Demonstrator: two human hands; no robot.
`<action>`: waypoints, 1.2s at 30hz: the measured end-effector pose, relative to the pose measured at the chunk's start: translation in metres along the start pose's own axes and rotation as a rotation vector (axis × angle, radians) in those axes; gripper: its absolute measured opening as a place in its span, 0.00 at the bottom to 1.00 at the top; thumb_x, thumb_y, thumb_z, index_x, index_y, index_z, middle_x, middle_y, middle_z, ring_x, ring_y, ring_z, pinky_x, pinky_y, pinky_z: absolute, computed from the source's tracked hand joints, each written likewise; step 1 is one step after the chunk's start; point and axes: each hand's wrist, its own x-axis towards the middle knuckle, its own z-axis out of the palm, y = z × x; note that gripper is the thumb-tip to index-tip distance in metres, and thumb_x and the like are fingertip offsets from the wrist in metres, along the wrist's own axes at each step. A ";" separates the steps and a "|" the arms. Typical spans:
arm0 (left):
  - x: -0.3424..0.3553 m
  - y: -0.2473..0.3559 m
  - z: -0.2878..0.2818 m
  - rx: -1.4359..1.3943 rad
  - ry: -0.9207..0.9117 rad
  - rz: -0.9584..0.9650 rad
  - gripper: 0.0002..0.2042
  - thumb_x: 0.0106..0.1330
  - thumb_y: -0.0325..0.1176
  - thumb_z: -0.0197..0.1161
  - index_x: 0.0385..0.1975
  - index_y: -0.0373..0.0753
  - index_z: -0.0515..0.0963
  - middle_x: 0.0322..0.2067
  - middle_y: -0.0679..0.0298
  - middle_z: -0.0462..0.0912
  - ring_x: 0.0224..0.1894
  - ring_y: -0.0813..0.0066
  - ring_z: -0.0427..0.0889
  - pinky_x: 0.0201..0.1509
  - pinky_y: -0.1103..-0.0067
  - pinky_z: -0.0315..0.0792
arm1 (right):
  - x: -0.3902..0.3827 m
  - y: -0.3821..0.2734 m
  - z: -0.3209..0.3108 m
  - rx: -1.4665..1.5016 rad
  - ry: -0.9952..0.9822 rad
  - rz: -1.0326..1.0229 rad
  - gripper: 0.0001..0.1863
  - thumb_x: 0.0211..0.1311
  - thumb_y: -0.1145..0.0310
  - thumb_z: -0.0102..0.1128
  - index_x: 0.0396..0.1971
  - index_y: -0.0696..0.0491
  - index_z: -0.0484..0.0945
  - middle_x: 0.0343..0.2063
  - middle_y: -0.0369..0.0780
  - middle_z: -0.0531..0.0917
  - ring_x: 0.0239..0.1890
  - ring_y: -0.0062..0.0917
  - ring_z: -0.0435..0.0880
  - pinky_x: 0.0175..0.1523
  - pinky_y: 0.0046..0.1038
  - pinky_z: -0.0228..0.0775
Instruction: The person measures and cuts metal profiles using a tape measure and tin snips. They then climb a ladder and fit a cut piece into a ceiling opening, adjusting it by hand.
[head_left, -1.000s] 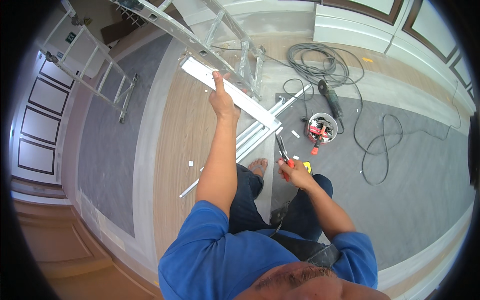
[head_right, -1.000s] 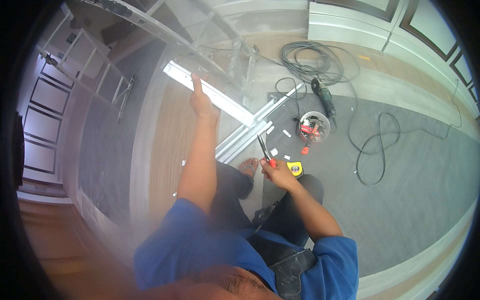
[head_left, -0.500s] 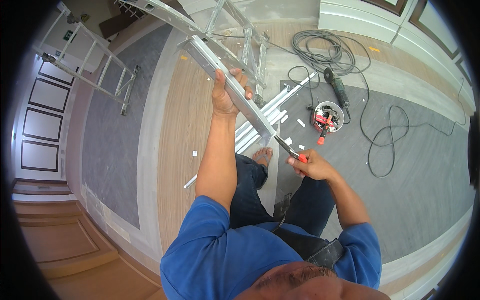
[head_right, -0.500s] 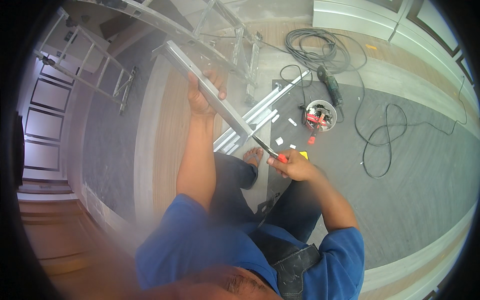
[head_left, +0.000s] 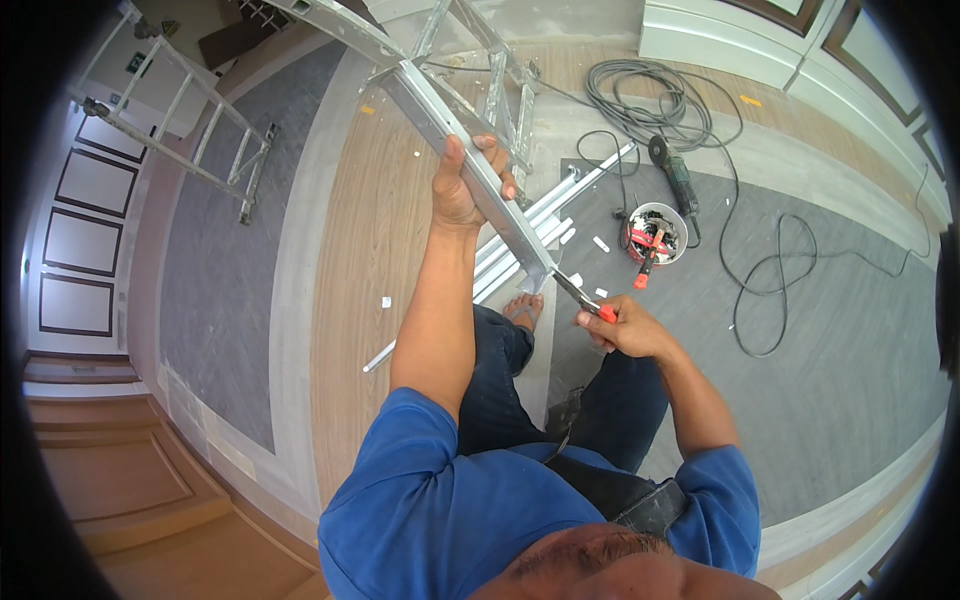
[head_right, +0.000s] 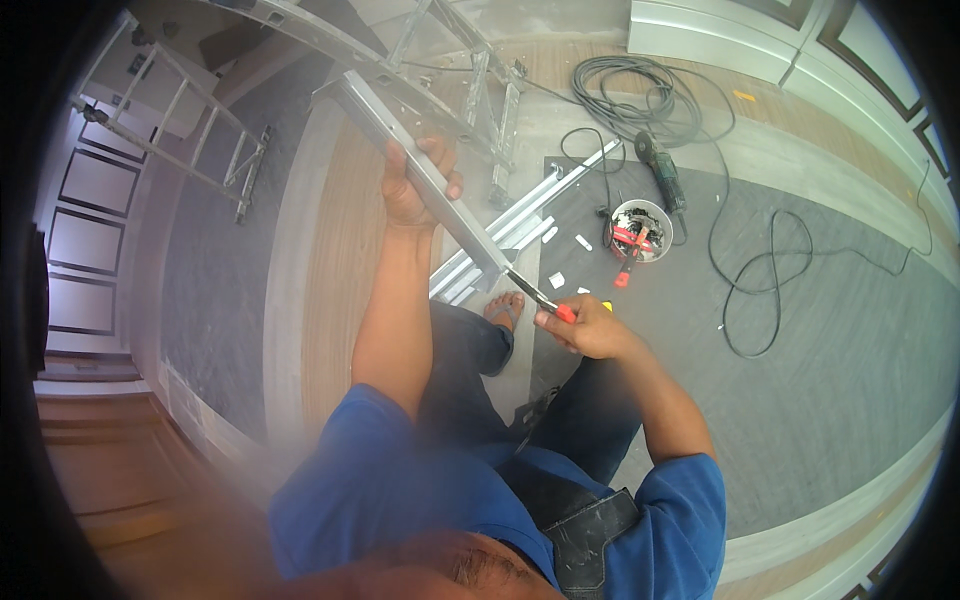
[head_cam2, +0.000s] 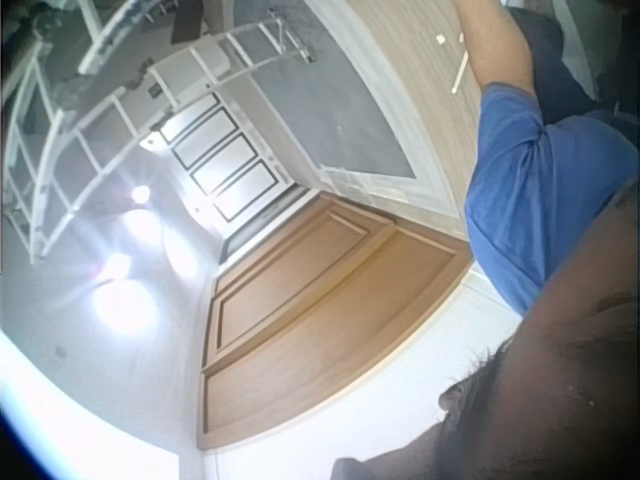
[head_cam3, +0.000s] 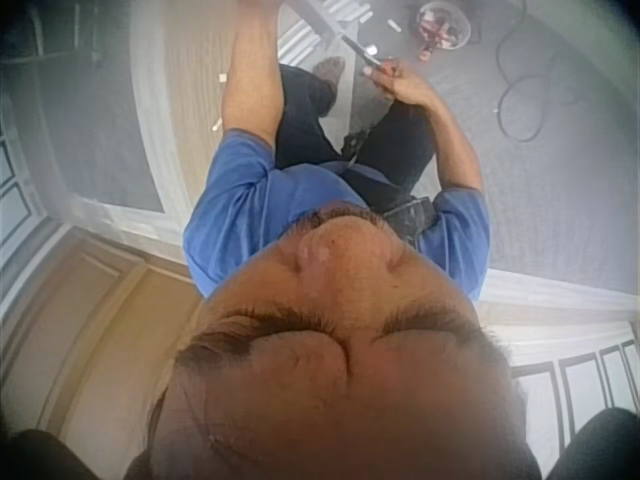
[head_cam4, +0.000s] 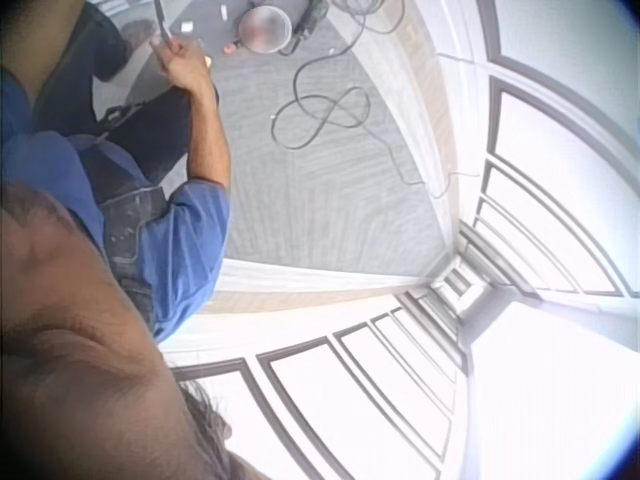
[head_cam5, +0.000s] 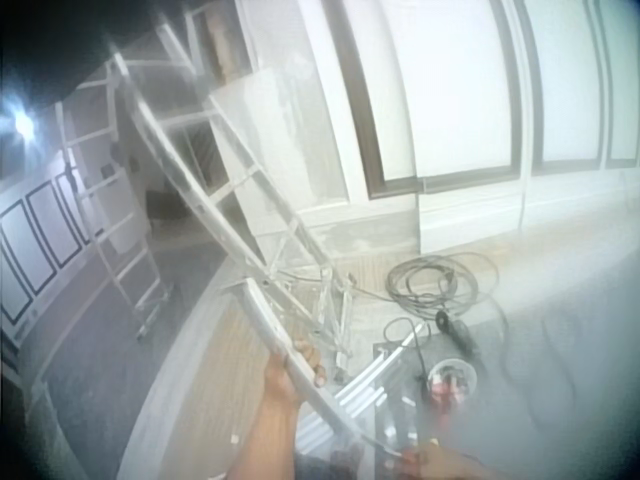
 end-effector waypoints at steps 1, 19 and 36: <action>-0.001 -0.001 0.000 -0.021 -0.004 -0.002 0.27 0.65 0.61 0.68 0.37 0.37 0.79 0.20 0.73 0.62 0.21 0.80 0.67 0.22 0.76 0.78 | -0.001 0.001 0.000 -0.003 -0.003 0.022 0.26 0.72 0.50 0.63 0.18 0.54 0.76 0.13 0.31 0.73 0.17 0.16 0.71 0.25 0.26 0.62; -0.012 -0.046 0.047 0.933 -0.181 -0.111 0.19 0.51 0.43 0.84 0.29 0.33 0.86 0.23 0.68 0.82 0.27 0.84 0.76 0.29 0.80 0.69 | 0.029 -0.032 -0.016 -0.710 -0.014 0.236 0.31 0.68 0.44 0.60 0.26 0.62 0.83 0.25 0.56 0.84 0.32 0.51 0.85 0.44 0.46 0.76; 0.013 -0.014 0.029 0.637 0.646 0.378 0.20 0.67 0.39 0.66 0.46 0.24 0.81 0.43 0.57 0.84 0.44 0.70 0.81 0.50 0.73 0.73 | 0.020 0.024 0.015 -0.328 0.583 -0.121 0.19 0.68 0.59 0.61 0.49 0.58 0.79 0.34 0.52 0.84 0.40 0.47 0.84 0.47 0.42 0.73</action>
